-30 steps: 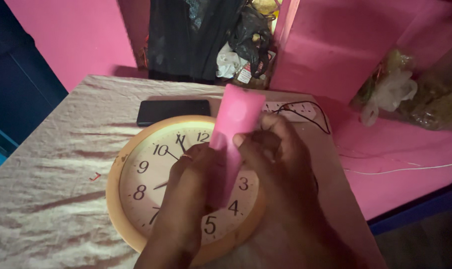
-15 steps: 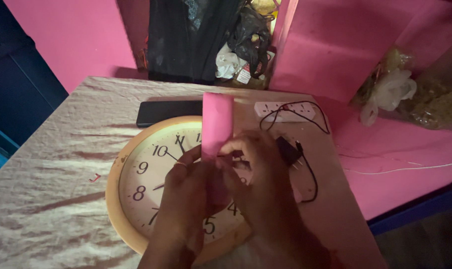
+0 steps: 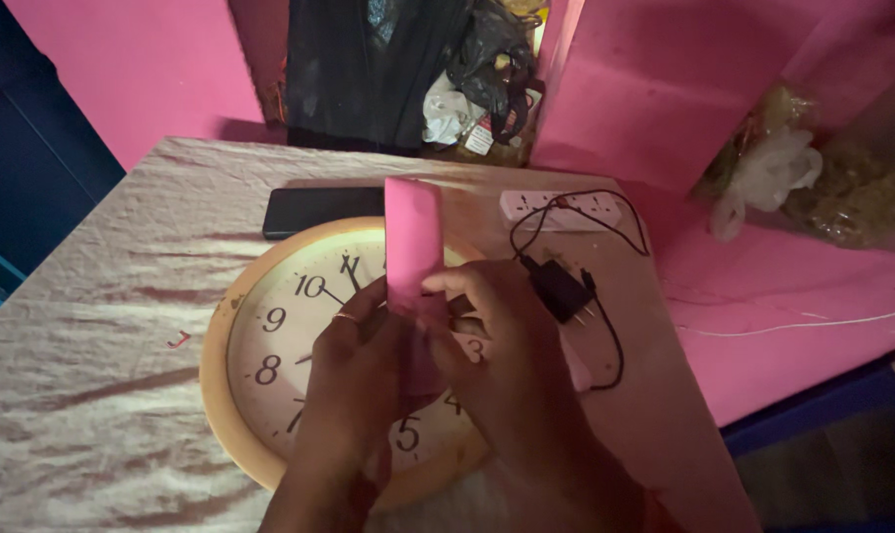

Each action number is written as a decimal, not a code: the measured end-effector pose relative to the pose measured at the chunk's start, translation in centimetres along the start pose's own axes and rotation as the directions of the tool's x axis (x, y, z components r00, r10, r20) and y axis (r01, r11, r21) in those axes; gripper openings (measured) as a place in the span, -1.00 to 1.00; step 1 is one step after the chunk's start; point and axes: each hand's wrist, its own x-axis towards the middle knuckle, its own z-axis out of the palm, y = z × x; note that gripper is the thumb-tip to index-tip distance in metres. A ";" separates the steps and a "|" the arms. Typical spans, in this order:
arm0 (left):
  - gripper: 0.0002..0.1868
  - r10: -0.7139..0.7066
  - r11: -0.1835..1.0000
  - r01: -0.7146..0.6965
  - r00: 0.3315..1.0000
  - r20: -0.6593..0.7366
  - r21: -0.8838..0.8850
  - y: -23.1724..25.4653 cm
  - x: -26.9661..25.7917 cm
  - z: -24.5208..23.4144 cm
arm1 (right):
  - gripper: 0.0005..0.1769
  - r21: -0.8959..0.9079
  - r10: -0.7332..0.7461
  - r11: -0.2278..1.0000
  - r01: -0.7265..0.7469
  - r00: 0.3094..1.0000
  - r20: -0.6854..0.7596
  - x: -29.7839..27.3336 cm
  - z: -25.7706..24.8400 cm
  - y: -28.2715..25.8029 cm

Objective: The person picks up a pink flashlight on a table, slides open its battery compartment, and inserts batteries into it. They then turn a wall clock face-down on the table and work at the clock's back panel, appearing to open its battery compartment.

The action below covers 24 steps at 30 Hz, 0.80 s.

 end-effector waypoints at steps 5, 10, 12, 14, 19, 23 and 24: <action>-0.57 0.022 0.999 -0.022 1.000 0.009 -0.047 -0.7 0.4 -0.3 | -0.74 0.033 -0.033 0.999 0.033 0.999 -0.015 0.1 0.7 0.8; -0.60 0.060 0.996 -0.057 0.998 0.030 -0.072 -1.2 0.8 -0.5 | -0.72 0.097 0.043 0.994 -0.049 0.997 0.061 0.5 0.5 1.7; -0.60 0.062 0.996 -0.059 0.997 0.040 -0.068 -1.2 0.9 -0.6 | -0.72 0.079 0.043 0.996 -0.049 0.996 0.081 0.7 0.3 2.0; -0.60 0.063 0.997 -0.061 0.997 0.042 -0.052 -1.3 0.9 -0.6 | -0.73 0.072 0.021 0.997 -0.030 0.993 0.112 0.9 0.1 2.3; -0.58 0.071 0.994 -0.065 0.995 0.066 -0.091 -1.3 0.6 -0.4 | -0.73 0.001 -0.107 0.994 0.108 0.986 0.124 1.4 -0.1 2.5; -0.61 0.067 0.994 -0.065 0.998 0.018 -0.084 -1.0 0.4 -0.4 | -0.78 -0.033 -0.105 0.993 0.112 0.978 0.179 1.6 -0.3 1.7; -0.62 0.057 0.996 -0.057 0.998 0.001 -0.072 -1.0 0.4 -0.4 | -0.79 -0.025 -0.084 0.996 0.090 0.979 0.187 1.6 -0.3 1.4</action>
